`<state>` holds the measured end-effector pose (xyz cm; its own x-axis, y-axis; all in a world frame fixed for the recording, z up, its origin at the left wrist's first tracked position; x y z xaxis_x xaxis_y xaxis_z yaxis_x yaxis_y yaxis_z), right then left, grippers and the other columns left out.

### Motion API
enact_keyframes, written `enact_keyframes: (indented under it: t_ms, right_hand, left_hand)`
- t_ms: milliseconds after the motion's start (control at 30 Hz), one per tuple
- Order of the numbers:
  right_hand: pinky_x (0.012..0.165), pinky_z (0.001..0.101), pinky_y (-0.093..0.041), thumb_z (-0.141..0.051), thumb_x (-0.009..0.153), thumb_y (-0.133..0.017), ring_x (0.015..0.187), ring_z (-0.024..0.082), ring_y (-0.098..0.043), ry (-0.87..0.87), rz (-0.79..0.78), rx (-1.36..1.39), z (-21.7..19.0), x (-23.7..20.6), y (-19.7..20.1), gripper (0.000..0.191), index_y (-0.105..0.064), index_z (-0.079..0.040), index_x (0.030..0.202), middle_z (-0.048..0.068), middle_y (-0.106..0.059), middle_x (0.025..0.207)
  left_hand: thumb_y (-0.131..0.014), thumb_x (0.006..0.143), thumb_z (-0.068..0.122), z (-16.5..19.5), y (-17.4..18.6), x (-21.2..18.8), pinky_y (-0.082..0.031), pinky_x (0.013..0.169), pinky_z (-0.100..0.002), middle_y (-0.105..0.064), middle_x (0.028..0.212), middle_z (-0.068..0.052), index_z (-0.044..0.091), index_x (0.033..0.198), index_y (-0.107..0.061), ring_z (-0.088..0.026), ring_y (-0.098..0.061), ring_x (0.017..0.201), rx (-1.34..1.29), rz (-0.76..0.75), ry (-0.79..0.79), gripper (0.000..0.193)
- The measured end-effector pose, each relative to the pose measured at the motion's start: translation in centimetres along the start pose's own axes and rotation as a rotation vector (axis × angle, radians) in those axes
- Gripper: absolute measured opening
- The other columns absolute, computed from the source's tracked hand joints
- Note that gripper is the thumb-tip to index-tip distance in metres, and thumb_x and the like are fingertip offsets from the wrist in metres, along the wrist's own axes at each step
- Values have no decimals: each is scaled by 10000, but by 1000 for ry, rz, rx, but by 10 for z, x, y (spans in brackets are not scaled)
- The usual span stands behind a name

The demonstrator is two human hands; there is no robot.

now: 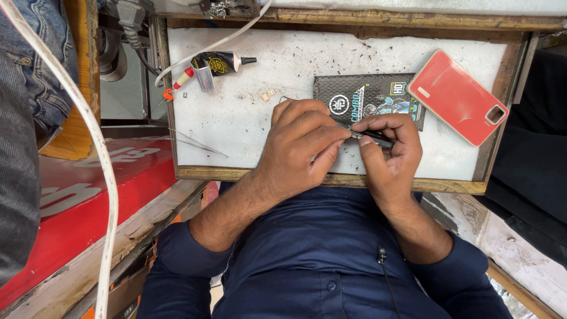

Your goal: The person aligns and presses the edges of a smartphone to seat the screen assembly, then secures it with a rubber band. The person handles the phone and a rubber band, and briefly sets aside a phone back cover.

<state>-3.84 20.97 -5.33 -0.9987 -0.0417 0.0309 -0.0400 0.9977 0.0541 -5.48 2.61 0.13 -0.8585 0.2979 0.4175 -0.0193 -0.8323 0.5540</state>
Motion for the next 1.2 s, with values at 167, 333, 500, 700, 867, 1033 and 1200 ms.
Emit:
enact_keyframes:
  t_ms: [167, 333, 500, 700, 867, 1033, 1200]
  right_hand:
    - [1042, 295, -529, 76, 966, -662, 1138, 162, -651, 21, -19, -9, -2, 0, -2, 313, -476, -22, 1198, 136, -643, 1177]
    - [1028, 289, -535, 73, 956, -675, 1128, 156, -653, 17, -9, 3, -2, 1, -3, 325, -472, -26, 1190, 135, -647, 1170]
    - [1015, 283, -536, 75, 977, -640, 1114, 155, -659, 0, 5, -10, -2, 0, -2, 283, -480, -23, 1189, 140, -659, 1163]
    - [1037, 296, -532, 77, 977, -591, 1074, 152, -662, 12, 5, -20, -1, 0, 0, 263, -484, -17, 1198, 144, -657, 1168]
    - [1008, 279, -535, 91, 966, -577, 1089, 154, -662, 24, -8, -25, -1, 0, -1, 275, -480, -16, 1200, 147, -656, 1169]
    - [1016, 287, -537, 99, 960, -591, 1118, 160, -658, 11, -11, -25, -1, 1, -1, 282, -477, -15, 1191, 147, -653, 1166]
    - [1012, 287, -538, 95, 959, -594, 1117, 161, -659, 6, -9, -24, 0, 0, -2, 281, -479, -15, 1191, 147, -654, 1163]
  left_hand:
    - [-787, 865, 44, 0, 1, 0, -424, 1022, -413, -683, 1013, -11, 95, 1045, -733, -228, -626, 1146, -3, 11, -4, 194]
    - [-784, 863, 38, 0, 2, 0, -432, 1024, -414, -680, 1015, -18, 92, 1044, -731, -238, -628, 1148, -13, 13, -3, 196]
    - [-779, 850, 34, 0, 3, 0, -429, 1024, -424, -680, 999, -13, 98, 1035, -738, -242, -623, 1154, -19, 2, -9, 200]
    - [-781, 867, 46, 0, 1, 0, -420, 1020, -420, -688, 1011, -7, 107, 1041, -743, -234, -615, 1159, -4, -13, -19, 188]
    - [-780, 877, 54, -1, -1, 0, -419, 1021, -418, -689, 1014, -7, 106, 1045, -743, -231, -614, 1161, -3, -6, -20, 180]
    - [-783, 868, 60, -1, 1, 0, -420, 1024, -417, -695, 1009, -6, 110, 1026, -747, -231, -618, 1158, -23, -9, -3, 170]
    - [-777, 866, 57, -3, 2, -1, -430, 1035, -418, -696, 1015, -12, 104, 1025, -749, -235, -623, 1160, -19, -3, 8, 167]
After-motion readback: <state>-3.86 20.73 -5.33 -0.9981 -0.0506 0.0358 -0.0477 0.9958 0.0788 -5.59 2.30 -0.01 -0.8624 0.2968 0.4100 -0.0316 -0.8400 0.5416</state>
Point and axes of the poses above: each hand's wrist, its own x-axis towards the middle knuckle, its own y-axis out of the back of the hand, z = x × y, the point moved 5 cm from there along x, towards the middle knuckle
